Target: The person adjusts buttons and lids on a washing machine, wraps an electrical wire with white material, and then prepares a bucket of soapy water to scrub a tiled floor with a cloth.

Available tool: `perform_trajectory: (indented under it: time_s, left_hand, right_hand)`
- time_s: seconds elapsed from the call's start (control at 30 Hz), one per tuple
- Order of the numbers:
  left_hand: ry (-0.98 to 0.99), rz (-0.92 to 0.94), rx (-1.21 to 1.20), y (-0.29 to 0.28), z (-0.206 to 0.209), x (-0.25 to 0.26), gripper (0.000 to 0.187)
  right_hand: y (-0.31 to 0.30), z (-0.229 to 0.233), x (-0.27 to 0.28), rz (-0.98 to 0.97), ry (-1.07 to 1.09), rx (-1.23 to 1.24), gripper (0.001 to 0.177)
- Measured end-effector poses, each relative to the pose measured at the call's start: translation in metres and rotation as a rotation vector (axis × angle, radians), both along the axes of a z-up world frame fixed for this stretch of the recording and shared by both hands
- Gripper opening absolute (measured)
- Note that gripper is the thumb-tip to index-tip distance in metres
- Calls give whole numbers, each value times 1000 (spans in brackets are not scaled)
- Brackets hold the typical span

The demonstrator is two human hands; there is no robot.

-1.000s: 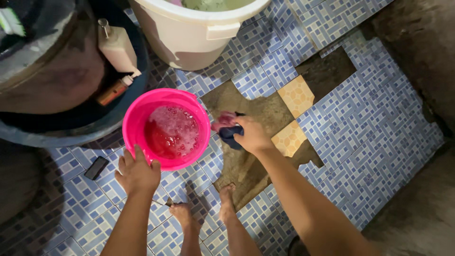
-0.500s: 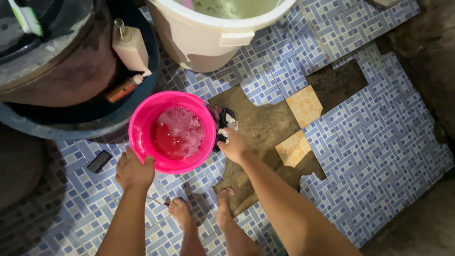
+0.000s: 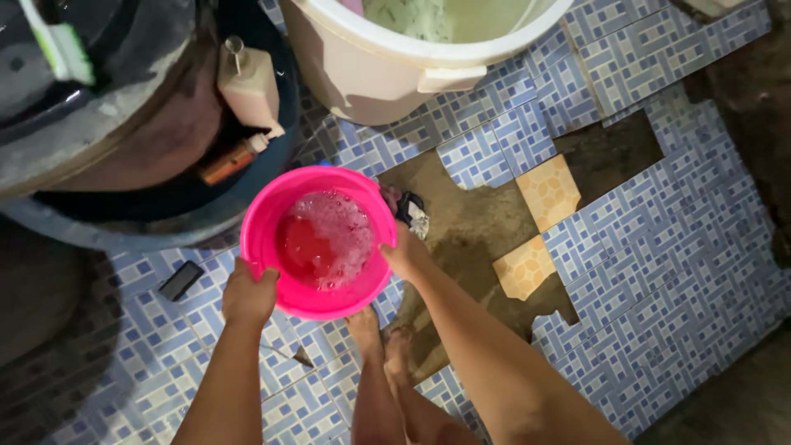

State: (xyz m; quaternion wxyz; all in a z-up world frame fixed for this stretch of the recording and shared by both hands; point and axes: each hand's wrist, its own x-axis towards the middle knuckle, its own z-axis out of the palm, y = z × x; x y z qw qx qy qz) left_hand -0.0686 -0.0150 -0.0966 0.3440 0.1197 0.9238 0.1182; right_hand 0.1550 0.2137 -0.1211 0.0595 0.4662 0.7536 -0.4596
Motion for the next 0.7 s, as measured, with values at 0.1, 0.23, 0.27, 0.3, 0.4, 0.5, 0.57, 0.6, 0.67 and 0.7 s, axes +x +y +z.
perform_trajectory:
  time_s: [0.1, 0.23, 0.27, 0.3, 0.4, 0.5, 0.57, 0.6, 0.67, 0.7]
  left_hand:
    - [-119, 65, -66, 4, 13, -9, 72]
    - [-203, 104, -155, 8, 38, -17, 76]
    - [-234, 146, -147, 7, 41, -15, 76]
    - [-265, 188, -140, 5, 44, -13, 77]
    - [-250, 204, -104, 8, 44, -8, 76]
    - [-271, 178, -51, 27, 40, -1, 78]
    - [-326, 200, 0, 47, 38, 9, 74]
    - [-387, 234, 52, 58, 38, 17, 71]
    - [-417, 207, 62, 84, 43, 38, 69]
    - [-446, 192, 76, 100, 46, 50, 68]
  right_hand:
    - [8, -12, 3, 123, -10, 13, 30]
    - [6, 10, 0, 100, 18, 187, 28]
    - [4, 23, 3, 26, 24, 109, 29]
    - [3, 35, 6, -46, 30, 31, 29]
    - [7, 57, 7, -144, -64, 69, 29]
    - [14, 64, 16, -358, 66, 105, 29]
    - [33, 67, 37, -395, -37, 52, 28]
    - [42, 69, 51, -419, -145, -3, 27]
    - [55, 76, 82, -479, -68, -68, 25]
    - [63, 80, 100, -524, 12, -129, 24]
